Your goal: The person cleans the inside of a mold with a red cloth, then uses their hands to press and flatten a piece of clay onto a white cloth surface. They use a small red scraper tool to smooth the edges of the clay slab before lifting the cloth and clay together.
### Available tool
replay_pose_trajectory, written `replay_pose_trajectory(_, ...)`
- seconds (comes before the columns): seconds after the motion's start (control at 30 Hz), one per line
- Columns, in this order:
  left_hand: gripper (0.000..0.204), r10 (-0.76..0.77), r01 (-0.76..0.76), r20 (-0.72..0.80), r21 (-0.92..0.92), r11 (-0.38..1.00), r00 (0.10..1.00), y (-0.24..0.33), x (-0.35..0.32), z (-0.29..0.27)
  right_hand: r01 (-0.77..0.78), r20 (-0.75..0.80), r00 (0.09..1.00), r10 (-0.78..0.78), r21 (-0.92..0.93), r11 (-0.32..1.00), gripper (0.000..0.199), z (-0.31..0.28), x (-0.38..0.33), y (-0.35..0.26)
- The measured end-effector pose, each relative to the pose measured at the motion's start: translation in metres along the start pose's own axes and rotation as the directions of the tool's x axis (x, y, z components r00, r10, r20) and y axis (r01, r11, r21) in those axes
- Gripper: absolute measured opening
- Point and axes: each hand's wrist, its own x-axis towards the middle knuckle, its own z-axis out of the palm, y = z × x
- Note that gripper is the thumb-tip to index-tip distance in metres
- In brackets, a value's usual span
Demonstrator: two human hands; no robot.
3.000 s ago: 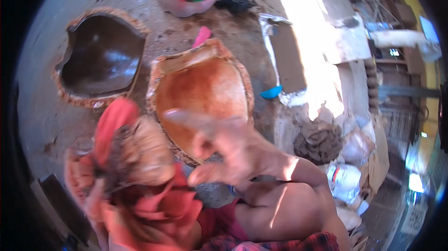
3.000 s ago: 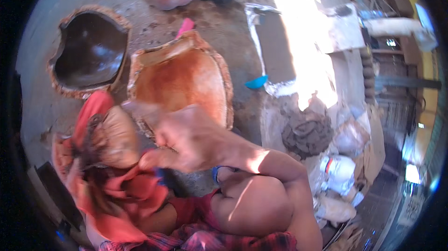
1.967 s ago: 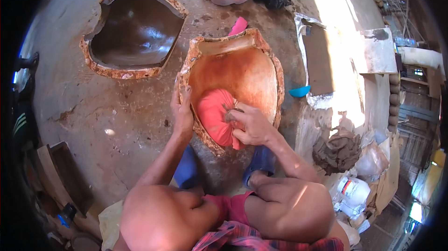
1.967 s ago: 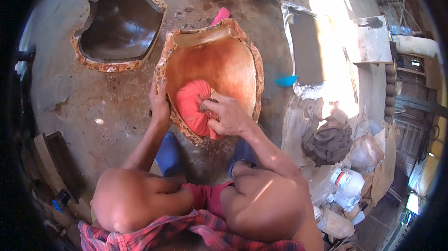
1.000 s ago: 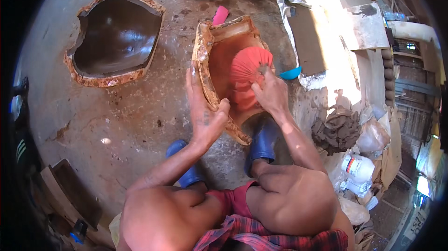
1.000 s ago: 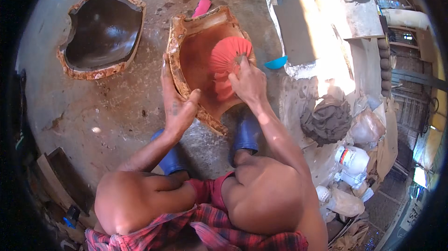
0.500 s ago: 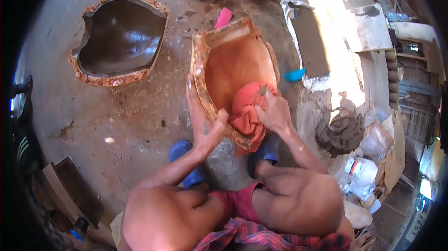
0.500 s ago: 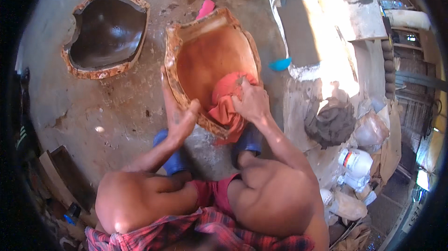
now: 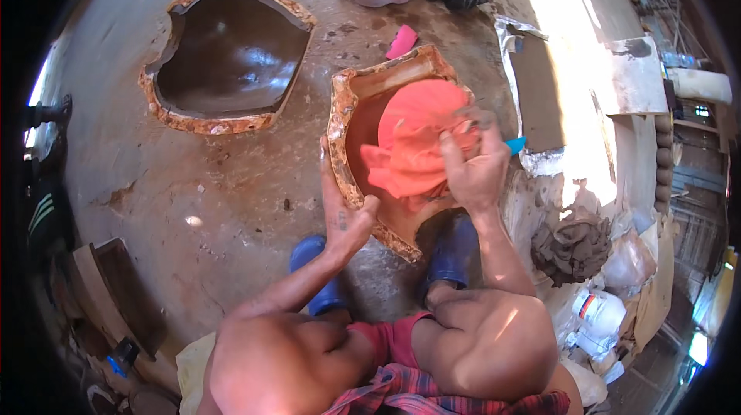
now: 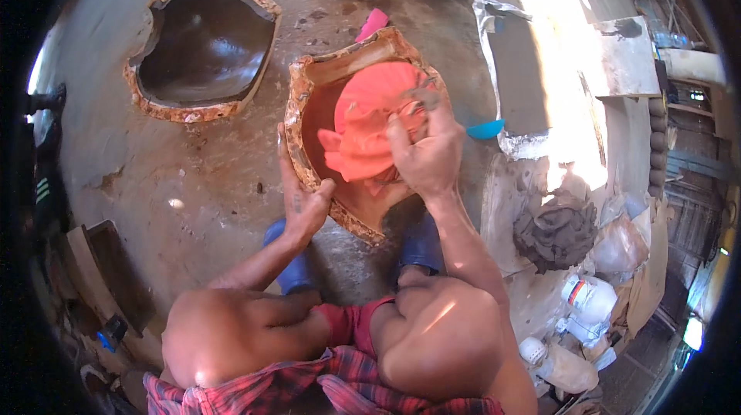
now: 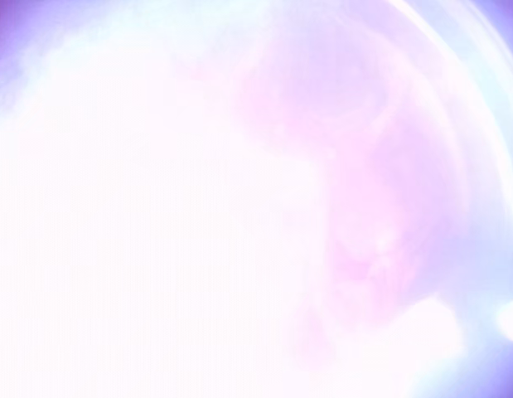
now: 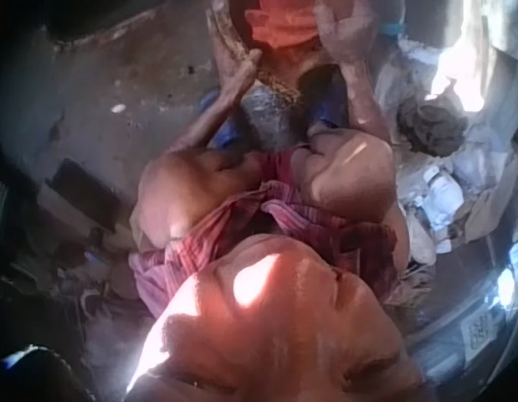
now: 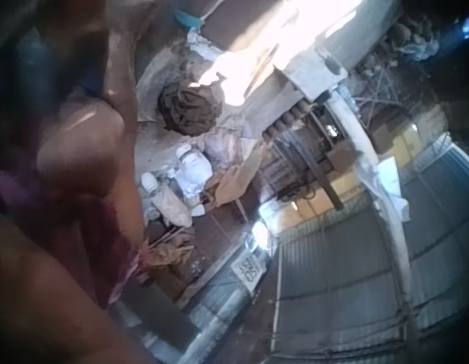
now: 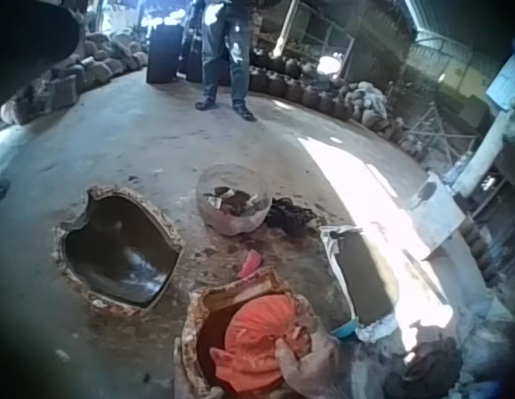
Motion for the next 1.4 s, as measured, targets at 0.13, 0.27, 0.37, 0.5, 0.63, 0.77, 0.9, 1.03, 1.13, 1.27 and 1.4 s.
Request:
replay_pose_trajectory(0.13,0.118,0.099,-0.097,-0.015,0.109,0.989,0.995,-0.022,0.003,-0.003,0.143,-0.205,0.969,-0.141,-0.003,0.99,0.037,0.039,0.034,0.012)
replay_pose_trajectory(0.27,0.117,0.005,0.001,-0.076,0.076,0.997,0.997,-0.012,0.001,-0.003,-0.122,0.268,0.955,0.125,-0.028,0.992,0.032,0.054,0.056,-0.016)
replay_pose_trajectory(0.37,0.116,-0.045,0.047,-0.096,0.023,0.999,0.994,-0.022,-0.007,-0.007,-0.023,0.014,1.0,0.02,0.265,0.964,0.032,0.06,0.044,-0.022)
replay_pose_trajectory(0.5,0.115,-0.017,0.02,-0.075,0.034,0.999,0.997,-0.027,-0.006,-0.004,0.198,-0.299,0.944,-0.137,0.182,0.963,0.037,0.067,0.038,0.002)
replay_pose_trajectory(0.63,0.114,0.049,-0.041,-0.095,0.084,0.996,0.994,-0.02,0.001,-0.011,-0.051,0.132,0.99,0.043,0.064,0.997,0.036,0.062,0.035,-0.006)
replay_pose_trajectory(0.77,0.118,-0.239,0.236,-0.012,-0.112,0.965,0.971,-0.043,-0.01,-0.037,0.072,0.061,0.995,-0.081,0.14,0.987,0.037,0.047,0.014,-0.049)
replay_pose_trajectory(0.9,0.133,0.084,-0.052,0.133,-0.229,0.972,0.988,-0.012,0.001,-0.082,0.209,0.139,0.959,-0.246,0.238,0.948,0.038,0.017,0.008,-0.079)
replay_pose_trajectory(1.03,0.135,0.447,-0.433,0.172,-0.115,0.894,0.878,0.059,0.001,-0.13,0.539,0.486,0.61,-0.625,0.323,0.778,0.037,0.016,0.004,-0.118)
replay_pose_trajectory(1.13,0.116,0.333,-0.551,0.515,0.357,0.755,0.79,0.137,-0.013,-0.171,0.576,0.491,0.466,-0.736,0.463,0.674,0.036,0.065,-0.012,-0.154)
replay_pose_trajectory(1.27,0.094,0.021,-0.529,0.68,0.549,0.648,0.733,0.187,-0.035,-0.155,0.369,0.644,0.408,-0.648,0.533,0.762,0.054,0.104,-0.046,-0.159)
replay_pose_trajectory(1.4,0.072,-0.223,-0.503,0.723,0.635,0.586,0.653,0.245,-0.051,-0.106,0.535,0.346,0.658,-0.669,0.411,0.738,0.046,0.064,-0.012,-0.116)
